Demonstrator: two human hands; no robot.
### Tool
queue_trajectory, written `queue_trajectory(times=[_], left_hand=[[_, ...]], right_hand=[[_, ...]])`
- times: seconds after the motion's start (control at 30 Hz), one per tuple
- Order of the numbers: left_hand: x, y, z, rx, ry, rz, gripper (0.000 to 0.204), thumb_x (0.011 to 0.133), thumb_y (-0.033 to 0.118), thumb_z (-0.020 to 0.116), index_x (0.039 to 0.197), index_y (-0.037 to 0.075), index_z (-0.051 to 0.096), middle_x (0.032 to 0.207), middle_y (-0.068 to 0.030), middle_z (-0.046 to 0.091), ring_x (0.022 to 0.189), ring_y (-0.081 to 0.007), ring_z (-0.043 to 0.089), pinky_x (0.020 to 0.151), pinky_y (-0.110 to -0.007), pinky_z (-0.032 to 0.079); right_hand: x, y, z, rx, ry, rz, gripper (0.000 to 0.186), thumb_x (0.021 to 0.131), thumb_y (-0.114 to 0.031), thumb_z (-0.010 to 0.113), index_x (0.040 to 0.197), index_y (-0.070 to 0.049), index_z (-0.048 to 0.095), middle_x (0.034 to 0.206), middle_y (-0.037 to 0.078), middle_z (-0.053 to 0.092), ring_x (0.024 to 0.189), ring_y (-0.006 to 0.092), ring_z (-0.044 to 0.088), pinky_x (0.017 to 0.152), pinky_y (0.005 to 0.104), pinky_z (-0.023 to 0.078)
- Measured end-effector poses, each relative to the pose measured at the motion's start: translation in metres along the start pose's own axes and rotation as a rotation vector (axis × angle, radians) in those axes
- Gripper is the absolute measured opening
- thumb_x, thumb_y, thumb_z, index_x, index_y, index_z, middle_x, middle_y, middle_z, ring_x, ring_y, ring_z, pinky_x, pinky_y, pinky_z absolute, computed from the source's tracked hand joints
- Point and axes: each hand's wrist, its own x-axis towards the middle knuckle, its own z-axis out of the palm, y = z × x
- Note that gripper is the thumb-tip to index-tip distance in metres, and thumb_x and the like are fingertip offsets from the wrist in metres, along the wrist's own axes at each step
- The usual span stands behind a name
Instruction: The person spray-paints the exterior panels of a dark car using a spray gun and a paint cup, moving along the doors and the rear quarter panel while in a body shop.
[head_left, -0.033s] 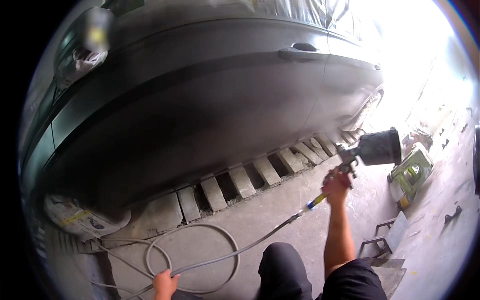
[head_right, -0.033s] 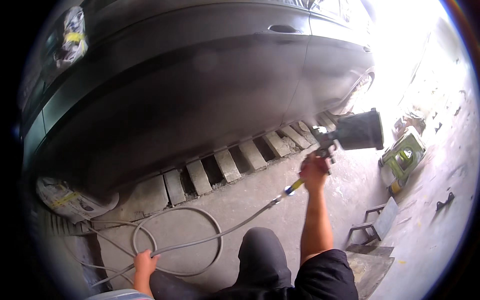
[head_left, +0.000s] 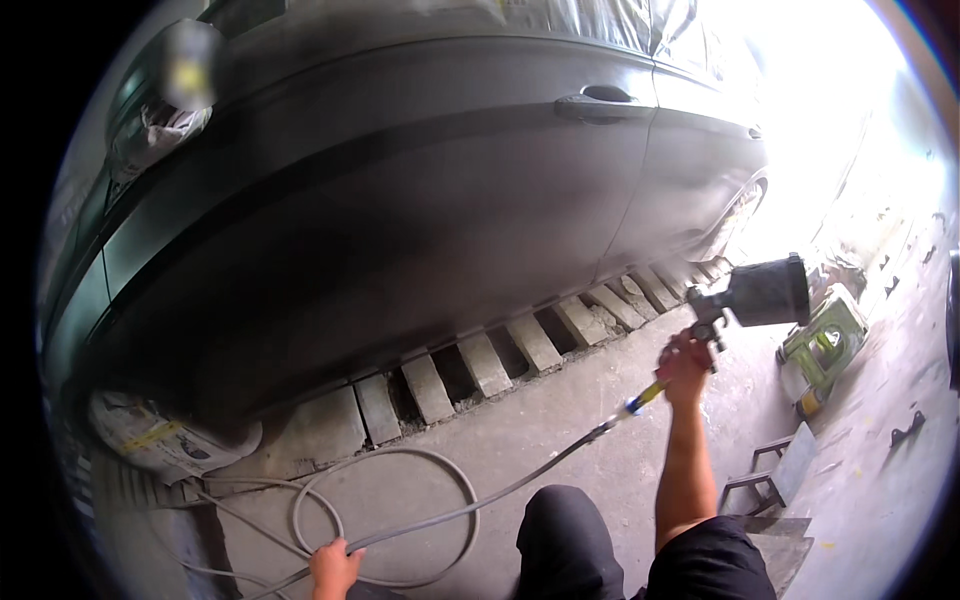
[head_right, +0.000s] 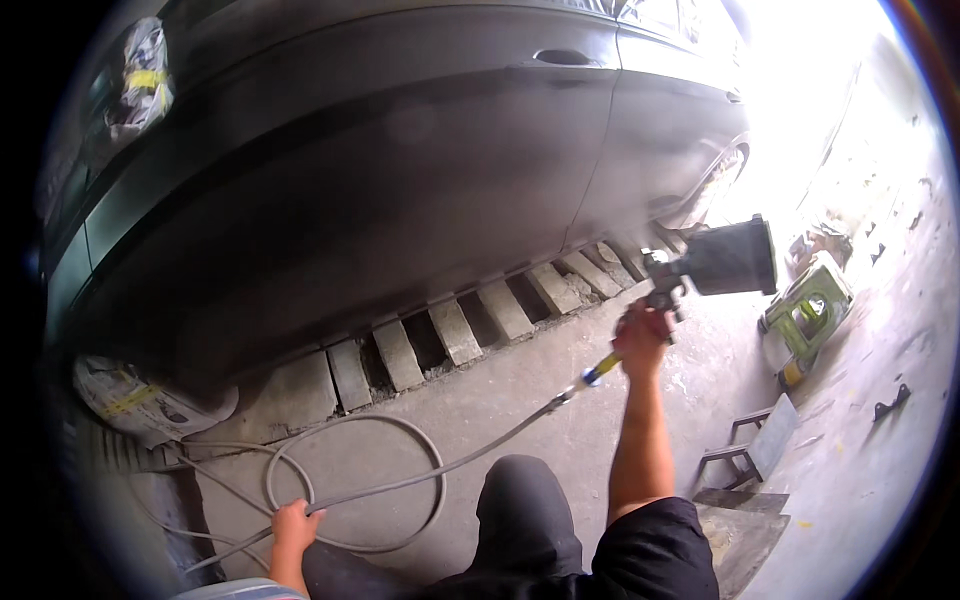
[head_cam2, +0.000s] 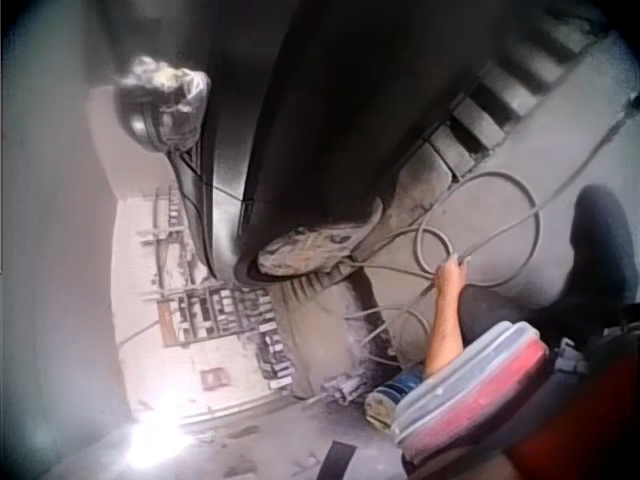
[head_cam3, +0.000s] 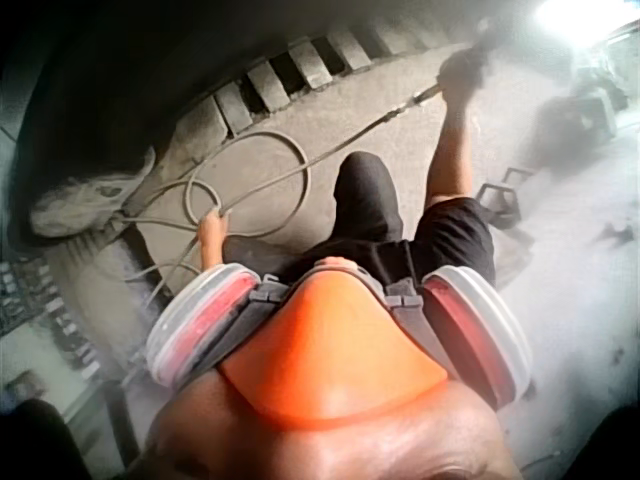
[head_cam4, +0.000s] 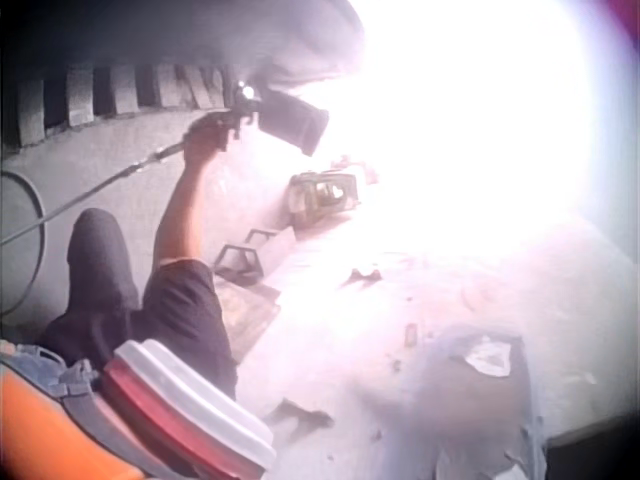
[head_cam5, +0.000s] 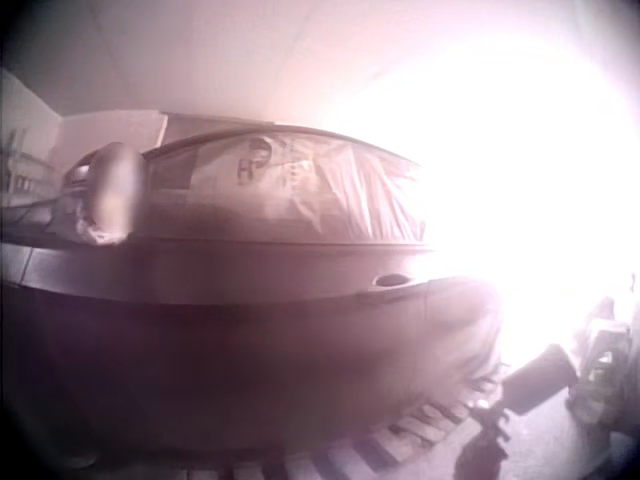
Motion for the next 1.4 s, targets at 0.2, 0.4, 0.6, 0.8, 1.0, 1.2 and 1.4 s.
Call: queue_trajectory(times=[0.2,0.4,0.6,0.8,1.0,1.2,1.4], left_hand=[[-0.014,-0.056,0.006,0.025,0.041,-0.037,0.033,0.065,0.032,0.075,0.075,0.004,0.062,0.075,-0.0203,0.063,0.075,-0.0396,0.06,0.069,-0.048,0.047],[-0.039,-0.138,0.016,0.155,0.279,-0.153,0.021,0.068,0.023,0.072,0.069,0.006,0.06,0.072,-0.0163,0.061,0.074,-0.0371,0.058,0.07,-0.046,0.044],[-0.091,-0.203,0.011,0.198,0.371,-0.369,0.022,0.074,0.023,0.069,0.068,0.004,0.058,0.073,-0.0154,0.06,0.076,-0.0352,0.056,0.073,-0.045,0.041],[-0.141,-0.246,-0.023,0.281,0.431,-0.466,0.021,0.074,0.022,0.069,0.067,0.004,0.06,0.075,-0.0157,0.061,0.08,-0.0342,0.056,0.076,-0.044,0.04],[-0.171,-0.265,-0.034,0.268,0.465,-0.558,0.02,0.075,0.021,0.068,0.067,0.003,0.061,0.074,-0.0164,0.06,0.079,-0.035,0.056,0.073,-0.044,0.039],[-0.149,-0.257,-0.029,0.275,0.475,-0.53,0.02,0.076,0.02,0.068,0.068,0.002,0.061,0.076,-0.0175,0.06,0.08,-0.0358,0.056,0.076,-0.045,0.04],[-0.094,-0.221,-0.007,0.226,0.376,-0.483,0.021,0.077,0.02,0.067,0.068,0.003,0.06,0.076,-0.017,0.06,0.082,-0.0368,0.056,0.08,-0.047,0.04]], right_hand=[[0.055,-0.041,-0.01,-0.402,0.35,-0.043,0.016,0.089,-0.024,0.057,0.084,-0.011,0.05,0.053,-0.001,0.046,0.043,0.0086,0.047,0.036,0.0232,0.035],[-0.005,0.018,0.039,-0.606,0.117,-0.187,0.013,0.091,-0.02,0.055,0.086,-0.007,0.055,0.054,0.0,0.05,0.046,0.0081,0.049,0.04,0.0239,0.037],[-0.191,0.103,0.149,-0.764,-0.61,-0.461,0.011,0.09,-0.013,0.052,0.084,-0.005,0.058,0.074,0.005,0.061,0.07,0.0162,0.057,0.065,0.0323,0.043],[-0.35,0.156,0.242,-0.461,-0.897,-0.177,0.021,0.079,-0.005,0.061,0.099,-0.003,0.056,0.091,0.013,0.057,0.089,0.0275,0.055,0.079,0.0396,0.045],[-0.433,0.136,0.368,-0.081,-1.111,-0.046,0.039,0.068,0.0,0.064,0.103,-0.003,0.048,0.092,0.017,0.049,0.085,0.0379,0.051,0.072,0.0427,0.045],[-0.384,0.169,0.32,-0.396,-1.16,-0.116,0.028,0.076,-0.003,0.063,0.103,-0.005,0.057,0.101,0.017,0.061,0.094,0.0333,0.058,0.084,0.0428,0.045],[-0.223,0.1,0.193,-0.159,-0.495,0.328,0.012,0.089,-0.014,0.06,0.097,-0.009,0.053,0.069,0.003,0.055,0.056,0.0135,0.054,0.049,0.0281,0.044]])
